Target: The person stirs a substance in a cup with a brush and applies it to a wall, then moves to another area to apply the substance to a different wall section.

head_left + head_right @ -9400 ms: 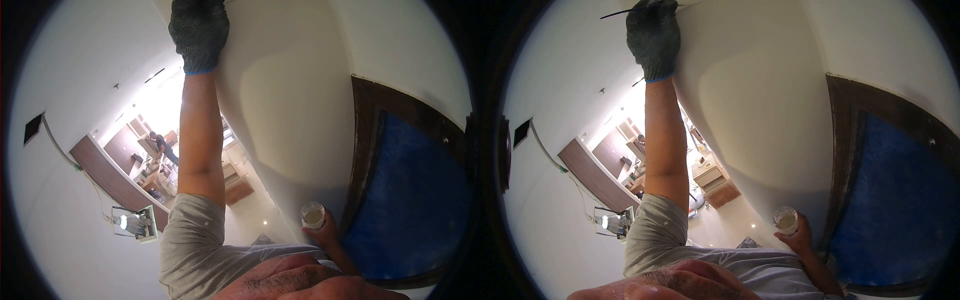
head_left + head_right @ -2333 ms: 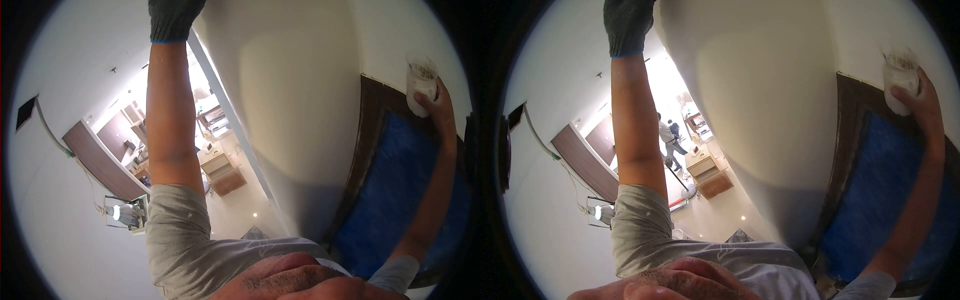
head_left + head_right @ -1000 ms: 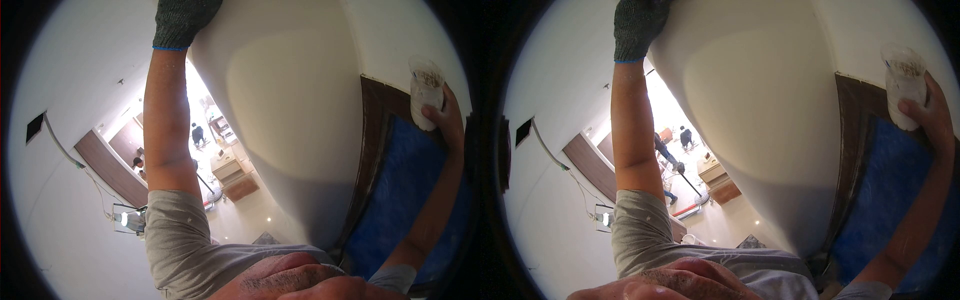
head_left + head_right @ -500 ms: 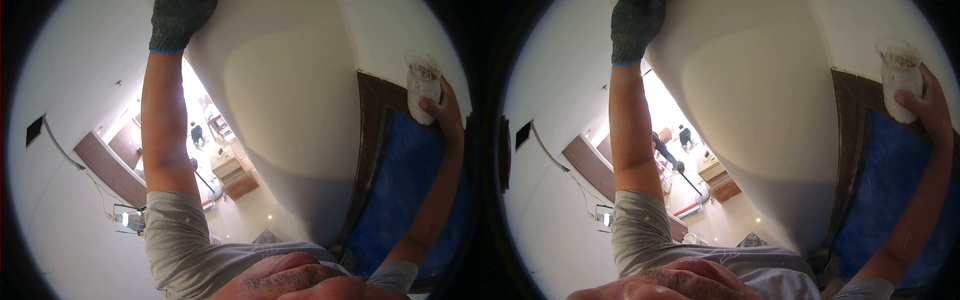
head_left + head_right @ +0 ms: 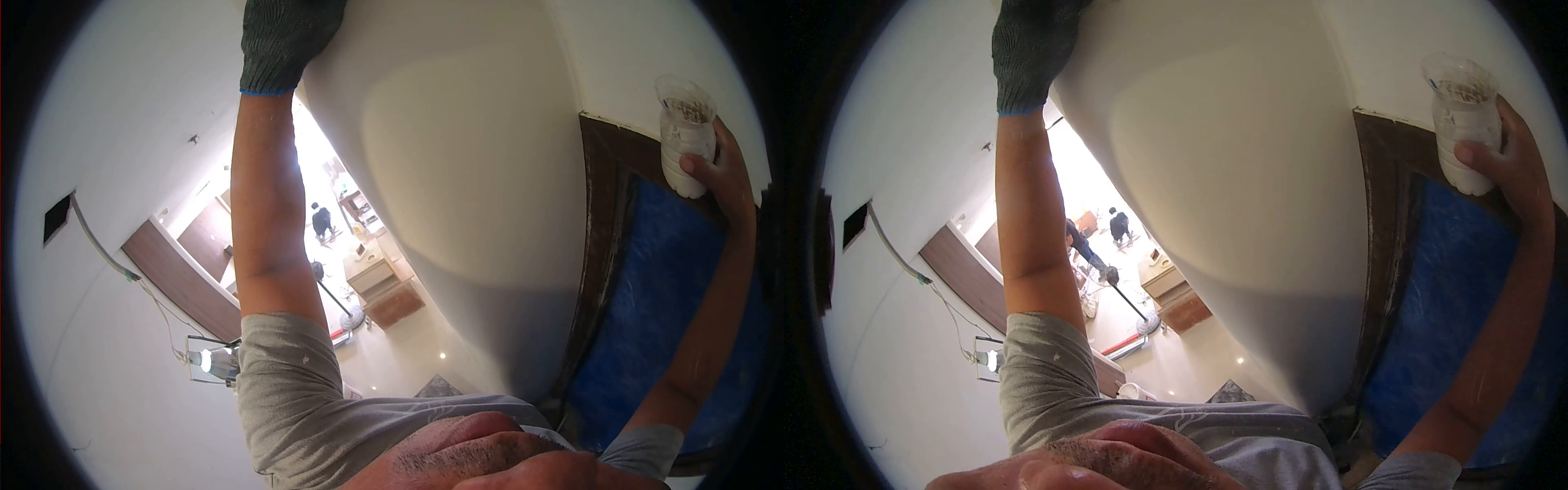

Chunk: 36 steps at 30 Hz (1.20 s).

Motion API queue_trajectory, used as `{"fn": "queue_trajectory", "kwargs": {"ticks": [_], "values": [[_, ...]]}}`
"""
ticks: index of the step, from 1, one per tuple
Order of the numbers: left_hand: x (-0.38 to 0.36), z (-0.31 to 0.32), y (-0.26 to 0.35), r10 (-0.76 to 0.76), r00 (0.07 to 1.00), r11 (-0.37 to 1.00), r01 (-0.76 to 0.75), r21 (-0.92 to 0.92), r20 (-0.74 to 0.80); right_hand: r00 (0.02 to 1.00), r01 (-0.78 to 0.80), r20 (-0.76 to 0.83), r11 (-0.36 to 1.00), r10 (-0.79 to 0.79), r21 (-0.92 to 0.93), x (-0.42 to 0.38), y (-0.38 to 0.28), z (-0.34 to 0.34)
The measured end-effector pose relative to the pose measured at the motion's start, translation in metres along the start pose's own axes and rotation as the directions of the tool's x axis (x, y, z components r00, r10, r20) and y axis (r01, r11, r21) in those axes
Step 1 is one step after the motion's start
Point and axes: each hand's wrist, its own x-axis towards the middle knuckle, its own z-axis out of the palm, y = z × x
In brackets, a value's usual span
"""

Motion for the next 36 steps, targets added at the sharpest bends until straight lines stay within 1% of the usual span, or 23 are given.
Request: {"fn": "queue_trajectory", "kwargs": {"ticks": [2, 5, 8, 11, 14, 17, 20, 23, 26, 29, 31, 32, 35, 36], "values": [[-0.002, 0.001, -0.006, 0.035, 0.999, 0.999, -0.035, -0.007, 0.009, 1.0, 0.003, -0.002, 1.0, -0.003, -0.013, 0.0, 0.001, 0.0], [-0.001, -0.001, -0.009, 0.07, 0.995, 0.956, -0.047, -0.29, 0.069, 1.0, -0.003, -0.007, 1.0, 0.002, -0.023, 0.0, 0.001, 0.0], [-0.002, -0.005, -0.005, -0.032, 0.999, 0.954, 0.041, -0.296, 0.035, 1.0, 0.006, -0.018, 1.0, -0.005, 0.006, 0.0, 0.003, 0.001], [-0.006, -0.004, -0.014, -0.027, 0.997, 0.854, 0.062, -0.517, 0.075, 1.0, 0.002, -0.017, 1.0, -0.002, 0.027, 0.0, 0.003, 0.002], [-0.008, -0.002, -0.015, -0.013, 0.998, 0.852, 0.045, -0.522, 0.065, 1.0, -0.001, -0.006, 1.0, 0.001, 0.021, 0.001, 0.002, 0.002], [-0.009, -0.003, -0.024, 0.08, 0.997, 0.876, -0.073, -0.477, -0.005, 1.0, 0.008, -0.013, 1.0, -0.008, -0.012, 0.002, 0.004, 0.001], [-0.009, -0.01, -0.013, 0.014, 0.999, 0.84, 0.015, -0.543, 0.051, 1.0, -0.004, -0.019, 1.0, 0.003, -0.003, 0.0, -0.001, 0.003], [-0.01, -0.008, -0.007, -0.054, 0.997, 0.946, 0.067, -0.317, 0.048, 1.0, -0.01, -0.005, 1.0, 0.01, 0.009, 0.0, -0.001, 0.002], [-0.009, -0.013, -0.012, -0.015, 0.999, 0.921, 0.031, -0.389, 0.044, 1.0, -0.009, -0.007, 1.0, 0.009, 0.018, 0.001, 0.003, 0.002], [-0.008, -0.004, -0.022, 0.102, 0.994, 0.833, -0.098, -0.544, -0.023, 1.0, -0.018, -0.016, 1.0, 0.018, 0.018, 0.0, 0.004, 0.002], [-0.01, -0.009, -0.014, 0.052, 0.998, 0.942, -0.039, -0.333, 0.03, 1.0, -0.02, -0.024, 1.0, 0.019, -0.013, 0.0, 0.005, 0.002], [-0.01, -0.011, -0.01, 0.022, 0.998, 0.976, -0.011, -0.219, 0.051, 1.0, -0.021, -0.021, 1.0, 0.021, -0.011, 0.0, 0.005, 0.001], [-0.01, -0.008, -0.016, -0.041, 0.999, 0.858, 0.053, -0.51, 0.035, 0.999, -0.023, -0.026, 0.999, 0.022, -0.025, -0.001, 0.002, 0.002], [-0.01, -0.008, -0.013, -0.015, 1.0, 0.891, 0.024, -0.452, 0.024, 0.999, -0.022, -0.033, 0.999, 0.021, -0.042, -0.002, -0.003, 0.003]]}}
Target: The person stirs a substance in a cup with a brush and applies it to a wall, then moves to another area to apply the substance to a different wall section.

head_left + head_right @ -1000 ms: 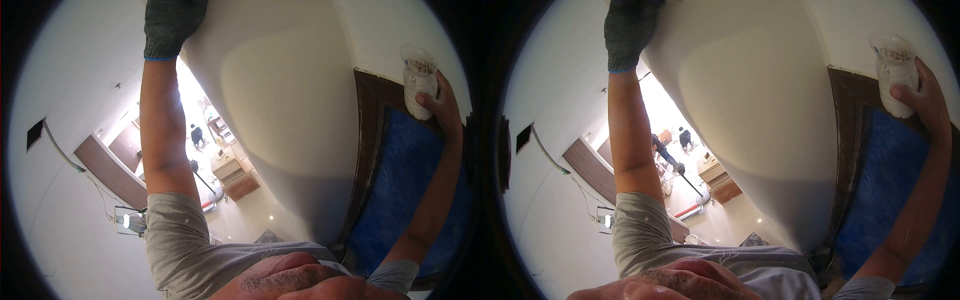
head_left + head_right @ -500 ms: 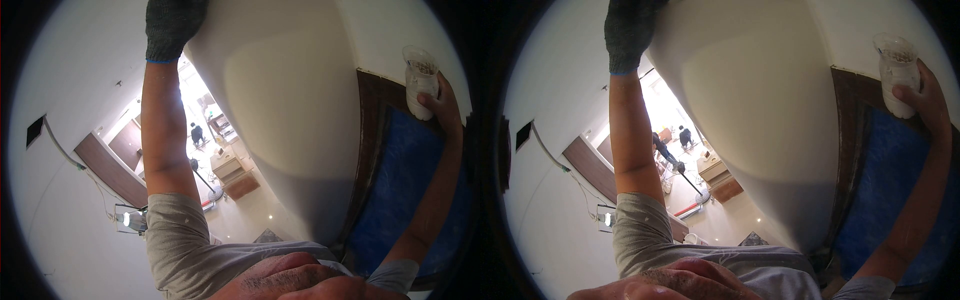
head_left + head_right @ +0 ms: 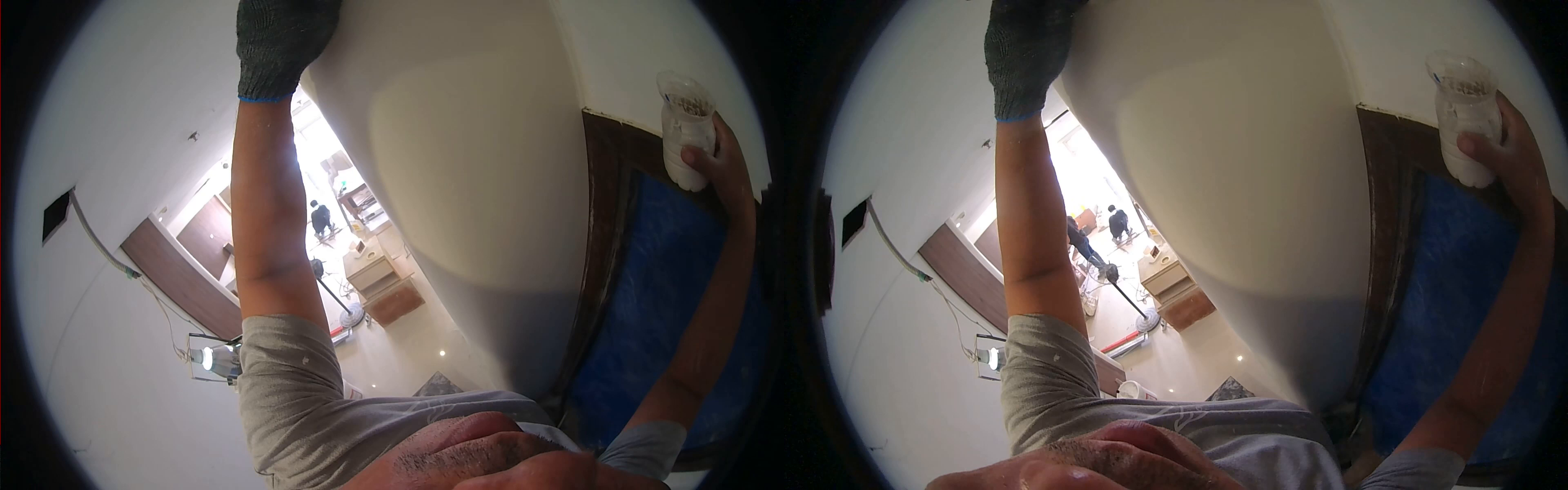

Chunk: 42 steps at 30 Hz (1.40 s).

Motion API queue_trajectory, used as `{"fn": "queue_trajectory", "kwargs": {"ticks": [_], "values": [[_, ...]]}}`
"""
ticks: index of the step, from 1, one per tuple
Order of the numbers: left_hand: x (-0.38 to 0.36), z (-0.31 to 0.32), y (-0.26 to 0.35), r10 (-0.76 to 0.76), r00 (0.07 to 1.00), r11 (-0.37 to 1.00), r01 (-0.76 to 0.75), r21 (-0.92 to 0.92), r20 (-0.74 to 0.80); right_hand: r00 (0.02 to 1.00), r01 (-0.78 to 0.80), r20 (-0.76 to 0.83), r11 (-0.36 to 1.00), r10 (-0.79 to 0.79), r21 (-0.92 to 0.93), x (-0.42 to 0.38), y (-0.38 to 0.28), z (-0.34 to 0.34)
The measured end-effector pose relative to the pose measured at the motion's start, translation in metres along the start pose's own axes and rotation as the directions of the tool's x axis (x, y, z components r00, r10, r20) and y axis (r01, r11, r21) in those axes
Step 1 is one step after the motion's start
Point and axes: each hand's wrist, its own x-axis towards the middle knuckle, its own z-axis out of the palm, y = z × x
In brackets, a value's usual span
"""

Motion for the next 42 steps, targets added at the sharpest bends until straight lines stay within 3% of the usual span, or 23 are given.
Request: {"fn": "queue_trajectory", "kwargs": {"ticks": [2, 5, 8, 11, 14, 17, 20, 23, 26, 29, 32, 35, 41, 42], "values": [[0.0, 0.004, 0.008, 0.054, 0.998, 0.99, -0.055, 0.134, 0.01, 1.0, -0.004, 0.005, 1.0, 0.004, -0.003, -0.001, -0.002, 0.0], [0.003, 0.009, 0.004, -0.003, 0.999, 0.985, -0.005, 0.174, 0.048, 0.999, -0.018, 0.031, 0.999, 0.017, 0.044, 0.002, -0.001, 0.0], [0.003, 0.005, 0.005, 0.113, 0.991, 0.954, -0.127, 0.27, 0.069, 0.999, -0.031, 0.03, 0.997, 0.029, 0.065, 0.0, -0.004, 0.0], [0.004, 0.01, 0.007, 0.005, 1.0, 0.982, -0.005, 0.187, 0.002, 0.999, -0.035, 0.032, 0.998, 0.033, 0.052, 0.0, -0.002, -0.001], [0.004, 0.012, 0.012, 0.007, 0.999, 0.963, -0.019, 0.27, 0.048, 0.999, -0.034, 0.037, 0.997, 0.032, 0.066, 0.001, -0.004, -0.001], [0.004, 0.008, 0.018, -0.075, 0.997, 0.938, 0.069, 0.338, 0.004, 0.999, -0.037, 0.031, 0.997, 0.036, 0.064, 0.001, -0.005, -0.001], [0.001, 0.006, 0.006, 0.067, 0.998, 0.975, -0.062, 0.215, -0.017, 0.999, -0.034, 0.032, 0.996, 0.031, 0.08, 0.001, -0.002, -0.001], [0.002, 0.005, 0.019, -0.038, 0.998, 0.923, 0.014, 0.384, 0.055, 0.999, -0.035, 0.025, 0.997, 0.033, 0.076, 0.002, 0.001, -0.001], [-0.001, 0.003, 0.013, -0.023, 1.0, 0.959, 0.022, 0.283, -0.001, 0.999, -0.036, 0.013, 0.998, 0.035, 0.06, 0.002, 0.0, 0.0], [-0.003, 0.002, 0.006, 0.154, 0.988, 0.963, -0.157, 0.218, 0.027, 0.999, -0.043, 0.019, 0.997, 0.041, 0.06, 0.002, -0.001, 0.0], [-0.006, 0.005, 0.025, 0.013, 1.0, 0.913, -0.007, 0.409, -0.012, 0.999, -0.038, 0.008, 0.998, 0.037, 0.041, 0.002, -0.002, 0.0], [-0.006, -0.003, 0.002, 0.046, 0.998, 0.997, -0.043, 0.065, -0.051, 0.999, -0.031, 0.013, 0.999, 0.031, 0.035, 0.001, -0.005, 0.0], [-0.008, -0.006, 0.005, 0.081, 0.996, 0.957, -0.069, 0.283, -0.031, 1.0, -0.027, -0.006, 0.999, 0.027, 0.027, 0.004, 0.009, -0.001], [-0.008, -0.006, 0.0, 0.096, 0.995, 0.979, -0.088, 0.183, -0.036, 1.0, -0.023, -0.004, 0.999, 0.023, 0.022, 0.004, 0.009, -0.001]]}}
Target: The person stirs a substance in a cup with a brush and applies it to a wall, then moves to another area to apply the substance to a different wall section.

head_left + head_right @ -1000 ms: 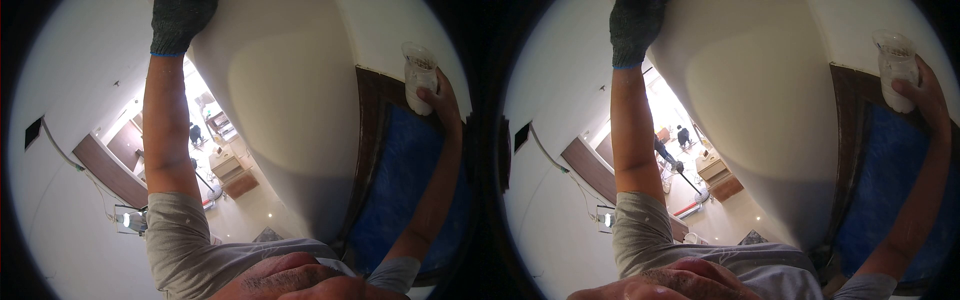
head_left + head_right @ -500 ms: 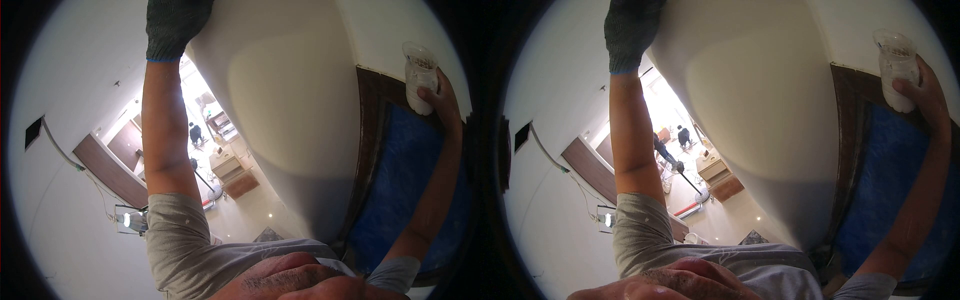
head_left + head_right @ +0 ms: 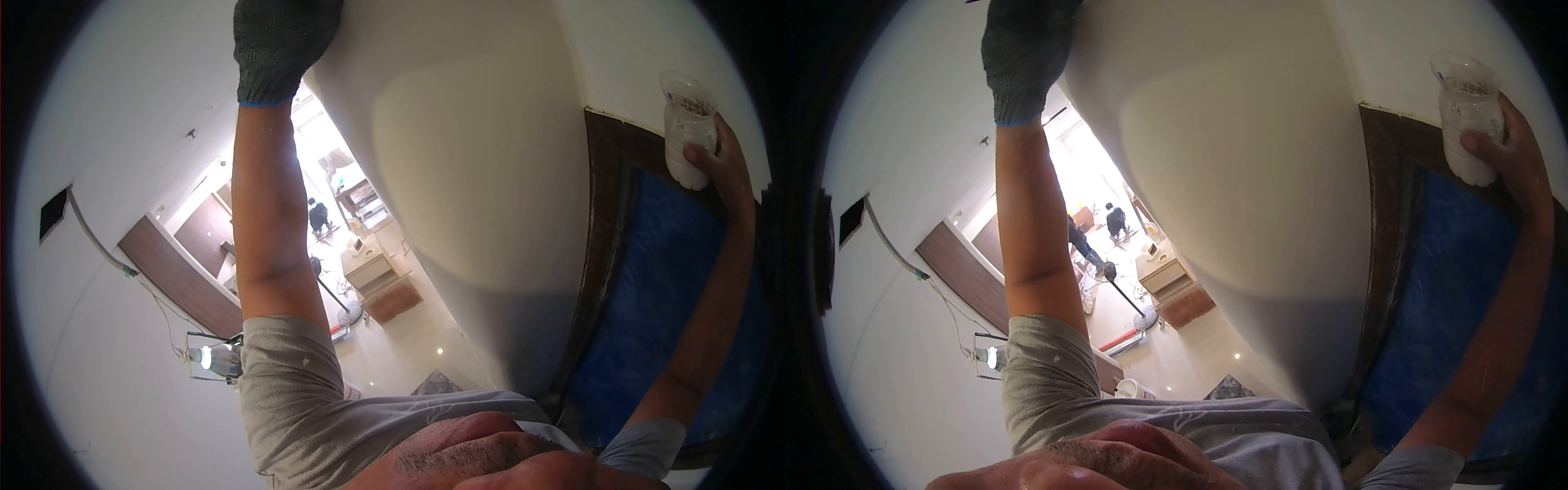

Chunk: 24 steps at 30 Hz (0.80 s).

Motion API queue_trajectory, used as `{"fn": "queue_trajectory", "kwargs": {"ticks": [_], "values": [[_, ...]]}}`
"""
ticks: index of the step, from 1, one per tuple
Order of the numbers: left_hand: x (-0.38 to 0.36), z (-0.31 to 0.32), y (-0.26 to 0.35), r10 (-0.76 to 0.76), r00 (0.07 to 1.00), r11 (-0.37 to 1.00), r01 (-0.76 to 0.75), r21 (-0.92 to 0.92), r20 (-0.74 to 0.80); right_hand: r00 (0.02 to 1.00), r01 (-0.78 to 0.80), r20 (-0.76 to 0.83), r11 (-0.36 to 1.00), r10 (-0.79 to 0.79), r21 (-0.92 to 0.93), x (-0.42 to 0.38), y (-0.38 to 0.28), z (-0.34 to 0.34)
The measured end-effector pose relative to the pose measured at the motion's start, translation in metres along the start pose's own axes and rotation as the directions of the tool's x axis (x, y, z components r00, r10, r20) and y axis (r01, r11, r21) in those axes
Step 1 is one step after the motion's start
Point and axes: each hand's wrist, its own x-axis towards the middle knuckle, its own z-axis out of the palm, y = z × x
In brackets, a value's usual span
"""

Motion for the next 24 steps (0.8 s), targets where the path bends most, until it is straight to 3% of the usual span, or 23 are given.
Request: {"fn": "queue_trajectory", "kwargs": {"ticks": [2, 5, 8, 11, 14, 20, 24], "values": [[0.0, 0.002, -0.01, 0.025, 1.0, 0.978, -0.028, -0.205, -0.019, 1.0, -0.002, 0.002, 1.0, 0.002, 0.001, -0.001, -0.001, 0.0], [0.002, 0.007, -0.007, 0.045, 0.999, 0.994, -0.043, -0.1, 0.021, 1.0, -0.013, 0.0, 1.0, 0.013, 0.011, -0.003, -0.005, 0.002], [0.011, 0.007, 0.014, 0.014, 1.0, 0.991, -0.017, 0.134, 0.022, 1.0, -0.02, -0.005, 1.0, 0.02, 0.01, -0.004, -0.009, 0.002], [0.025, 0.012, 0.019, -0.148, 0.987, 0.988, 0.149, -0.026, 0.064, 1.0, -0.029, 0.002, 1.0, 0.029, -0.011, -0.005, -0.014, 0.001], [0.037, 0.016, 0.051, -0.323, 0.946, 0.894, 0.296, 0.336, 0.026, 1.0, -0.024, -0.012, 0.999, 0.023, -0.048, -0.004, -0.008, 0.001], [0.039, 0.024, 0.031, -0.337, 0.941, 0.909, 0.317, 0.271, 0.032, 1.0, -0.019, 0.001, 1.0, 0.019, -0.003, -0.006, -0.017, 0.002], [0.041, 0.026, 0.034, -0.323, 0.945, 0.887, 0.285, 0.363, 0.045, 1.0, -0.015, 0.024, 0.999, 0.014, 0.033, -0.004, -0.015, 0.002]]}}
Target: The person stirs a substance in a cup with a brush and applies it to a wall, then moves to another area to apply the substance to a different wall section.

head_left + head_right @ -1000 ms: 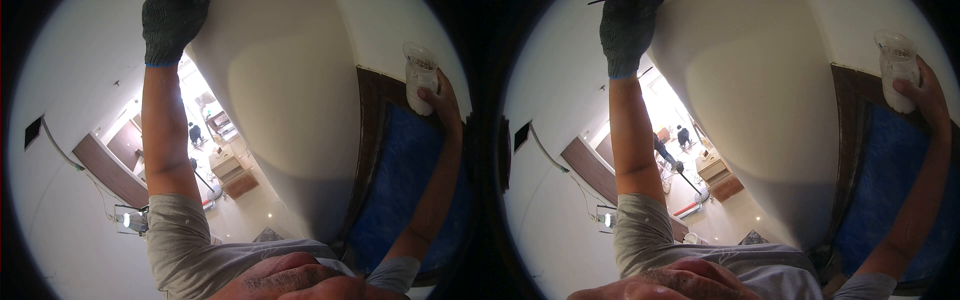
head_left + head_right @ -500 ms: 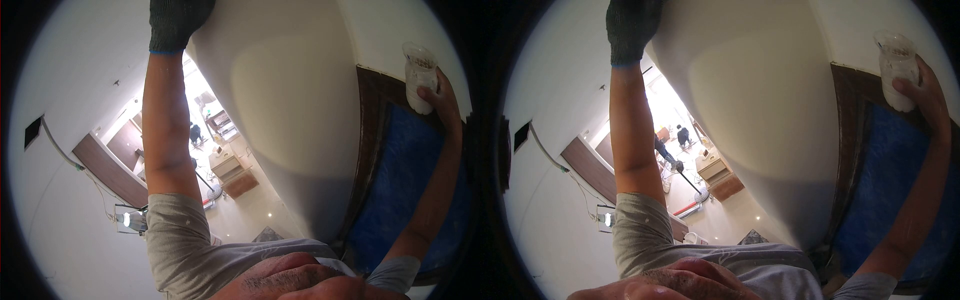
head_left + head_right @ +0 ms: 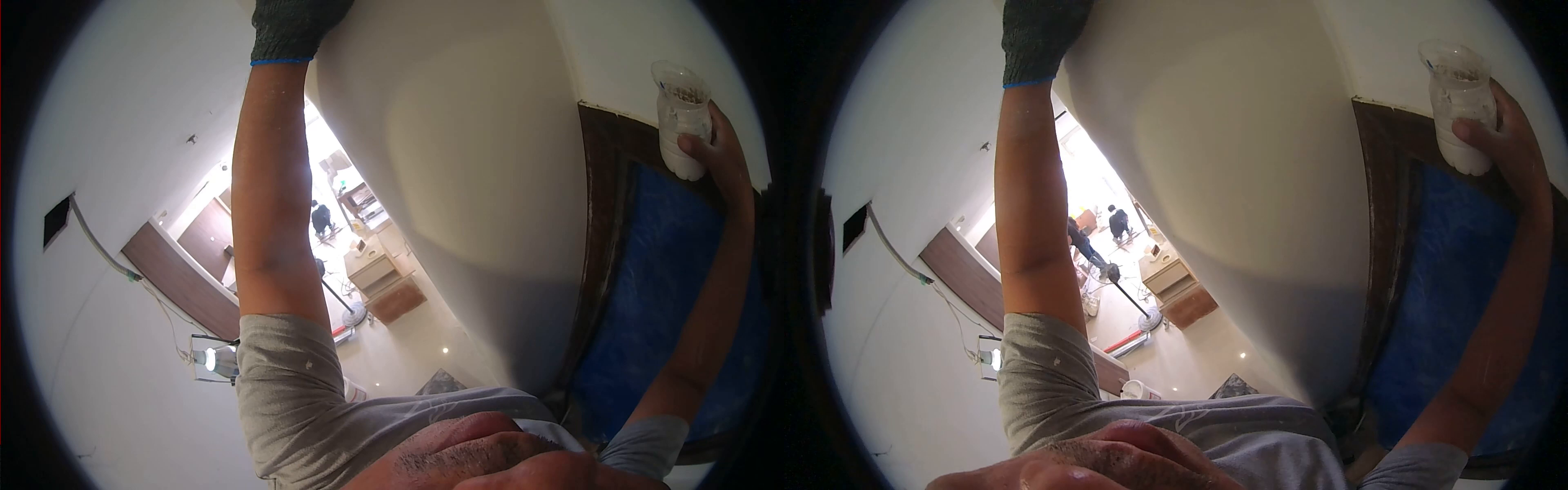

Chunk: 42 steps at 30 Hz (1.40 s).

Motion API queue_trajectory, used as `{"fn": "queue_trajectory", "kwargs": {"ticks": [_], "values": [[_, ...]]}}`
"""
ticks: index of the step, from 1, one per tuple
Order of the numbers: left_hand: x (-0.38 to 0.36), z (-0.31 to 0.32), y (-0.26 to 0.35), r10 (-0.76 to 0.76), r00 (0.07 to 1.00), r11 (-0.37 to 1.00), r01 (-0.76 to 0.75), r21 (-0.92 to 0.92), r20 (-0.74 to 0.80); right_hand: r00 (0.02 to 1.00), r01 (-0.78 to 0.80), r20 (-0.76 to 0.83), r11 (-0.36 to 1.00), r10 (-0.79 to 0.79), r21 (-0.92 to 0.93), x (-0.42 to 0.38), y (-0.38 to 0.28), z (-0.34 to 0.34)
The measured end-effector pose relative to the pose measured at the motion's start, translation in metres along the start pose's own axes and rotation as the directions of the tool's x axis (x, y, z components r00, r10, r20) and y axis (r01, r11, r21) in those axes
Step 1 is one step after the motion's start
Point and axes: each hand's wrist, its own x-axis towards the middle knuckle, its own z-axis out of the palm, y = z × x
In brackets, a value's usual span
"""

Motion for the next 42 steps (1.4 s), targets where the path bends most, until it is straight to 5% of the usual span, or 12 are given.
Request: {"fn": "queue_trajectory", "kwargs": {"ticks": [8, 14, 17, 23, 29, 32, 35, 37, 38, 40, 42], "values": [[-0.003, -0.003, -0.004, -0.001, 1.0, 1.0, 0.001, 0.02, -0.006, 1.0, 0.019, 0.005, 0.999, -0.019, -0.025, 0.002, 0.004, -0.002], [-0.02, -0.015, 0.01, 0.038, 0.986, 0.994, -0.021, 0.105, -0.161, 1.0, -0.004, 0.019, 1.0, 0.004, -0.014, 0.004, 0.009, -0.004], [-0.012, -0.016, -0.014, 0.066, 0.991, 0.998, -0.067, -0.007, -0.119, 0.999, -0.016, 0.029, 1.0, 0.017, -0.02, 0.005, 0.009, -0.005], [-0.016, -0.022, -0.017, 0.011, 0.993, 0.998, -0.004, 0.063, -0.118, 1.0, -0.01, -0.008, 1.0, 0.01, -0.019, 0.003, 0.005, -0.003], [-0.02, -0.019, -0.027, 0.099, 0.986, 0.995, -0.102, -0.015, -0.135, 1.0, 0.0, 0.016, 0.997, -0.001, 0.077, 0.004, 0.009, -0.002], [-0.017, -0.015, -0.047, 0.19, 0.959, 0.914, -0.252, -0.319, -0.213, 1.0, -0.003, 0.005, 0.998, 0.002, 0.063, 0.003, 0.008, -0.001], [-0.035, -0.028, -0.048, 0.099, 0.942, 0.734, -0.286, -0.616, -0.319, 1.0, -0.015, 0.026, 0.997, 0.013, 0.076, 0.0, -0.001, -0.003], [-0.06, -0.047, -0.054, 0.094, 0.937, 0.866, -0.244, -0.436, -0.338, 0.998, -0.004, 0.057, 0.995, -0.002, 0.098, 0.001, -0.003, -0.003], [-0.079, -0.037, -0.045, -0.087, 0.876, 0.702, -0.285, -0.653, -0.475, 0.998, 0.001, 0.055, 0.996, -0.005, 0.084, 0.001, -0.002, -0.004], [-0.125, -0.05, -0.028, -0.032, 0.864, 0.889, -0.206, -0.41, -0.503, 0.998, 0.014, 0.057, 0.999, -0.017, 0.053, 0.002, -0.001, -0.006], [-0.177, -0.053, -0.016, -0.167, 0.877, 0.848, -0.106, -0.52, -0.451, 0.999, 0.017, 0.039, 0.999, -0.018, 0.033, -0.001, -0.012, -0.002]]}}
